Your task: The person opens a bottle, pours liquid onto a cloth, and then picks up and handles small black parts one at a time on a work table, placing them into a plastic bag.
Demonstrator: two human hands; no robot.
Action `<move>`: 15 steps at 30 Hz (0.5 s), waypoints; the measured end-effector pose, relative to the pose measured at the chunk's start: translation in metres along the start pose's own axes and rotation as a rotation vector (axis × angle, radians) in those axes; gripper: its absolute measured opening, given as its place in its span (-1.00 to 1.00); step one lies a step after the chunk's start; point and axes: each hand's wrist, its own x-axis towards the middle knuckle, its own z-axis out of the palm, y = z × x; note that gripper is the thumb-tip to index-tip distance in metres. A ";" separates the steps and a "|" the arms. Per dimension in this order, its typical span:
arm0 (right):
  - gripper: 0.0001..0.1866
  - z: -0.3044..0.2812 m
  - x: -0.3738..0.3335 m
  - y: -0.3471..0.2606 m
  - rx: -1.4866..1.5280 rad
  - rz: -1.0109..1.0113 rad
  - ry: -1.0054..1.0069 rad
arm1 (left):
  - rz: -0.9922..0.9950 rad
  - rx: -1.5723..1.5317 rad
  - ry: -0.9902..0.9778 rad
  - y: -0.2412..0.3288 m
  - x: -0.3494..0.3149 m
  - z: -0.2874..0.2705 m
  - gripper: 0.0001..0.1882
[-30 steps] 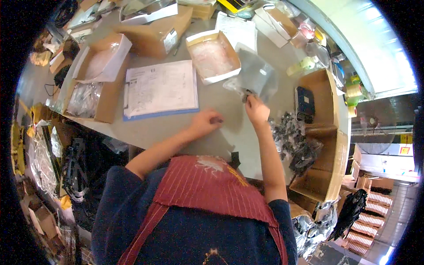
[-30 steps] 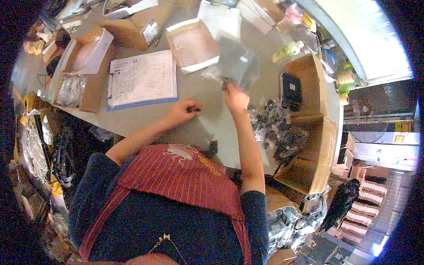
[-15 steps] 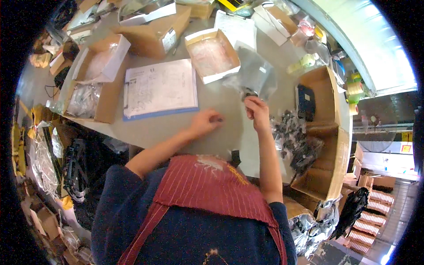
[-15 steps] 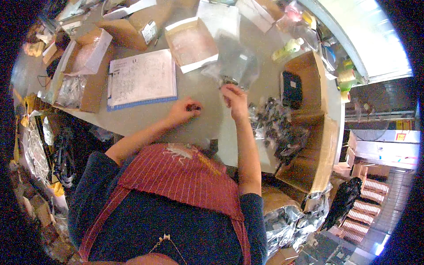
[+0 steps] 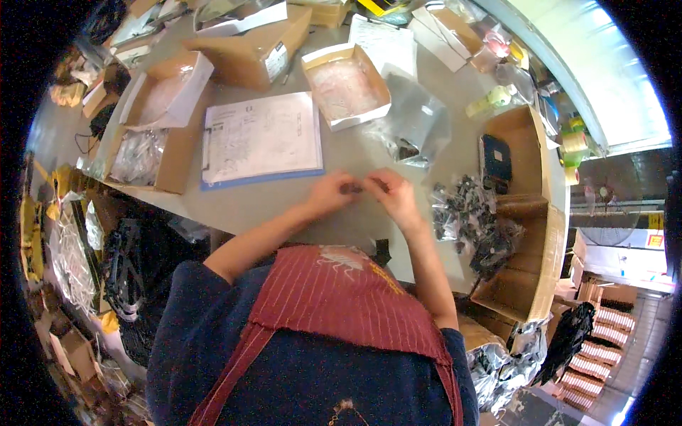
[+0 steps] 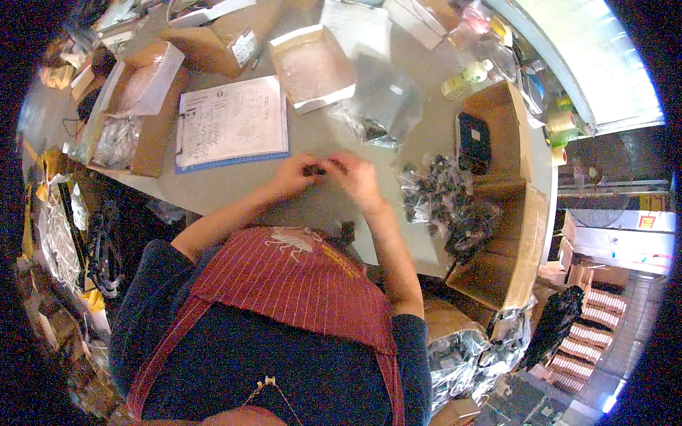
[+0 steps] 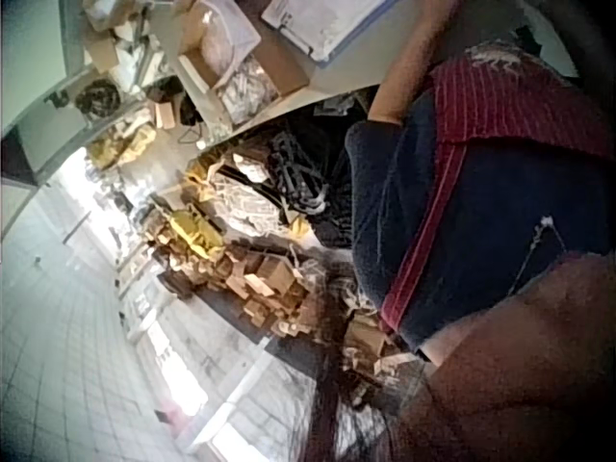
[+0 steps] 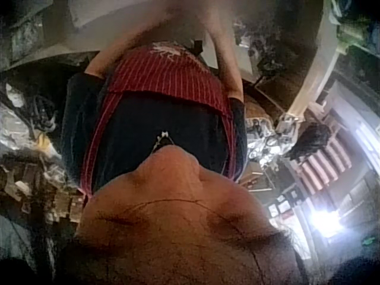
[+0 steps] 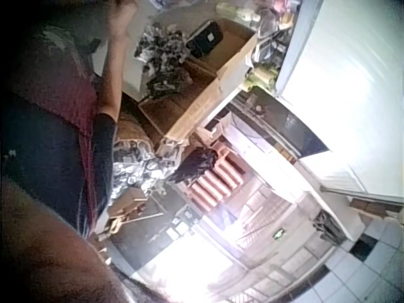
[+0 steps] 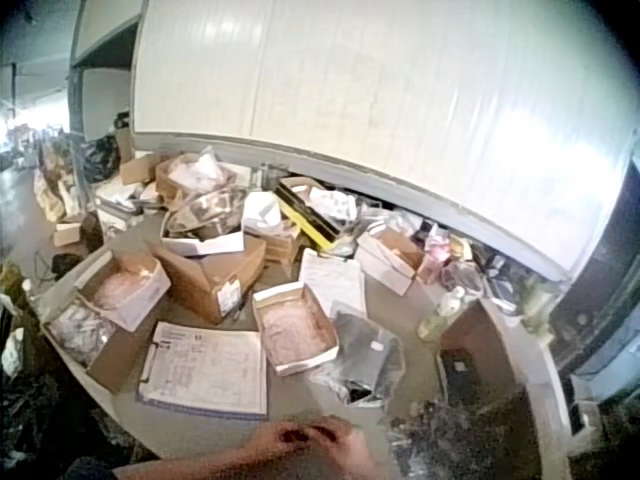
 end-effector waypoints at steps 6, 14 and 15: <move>-0.84 -0.017 -0.014 -0.026 -0.010 -0.031 -0.033 | 0.070 -0.053 0.043 0.009 -0.010 0.006 -0.69; -0.75 -0.015 -0.033 0.005 -0.417 -0.418 0.019 | 0.171 -0.098 0.009 0.023 -0.010 0.004 -0.73; -0.74 -0.009 -0.030 0.007 -0.394 -0.378 0.054 | 0.106 -0.246 -0.002 0.025 -0.009 -0.001 -0.73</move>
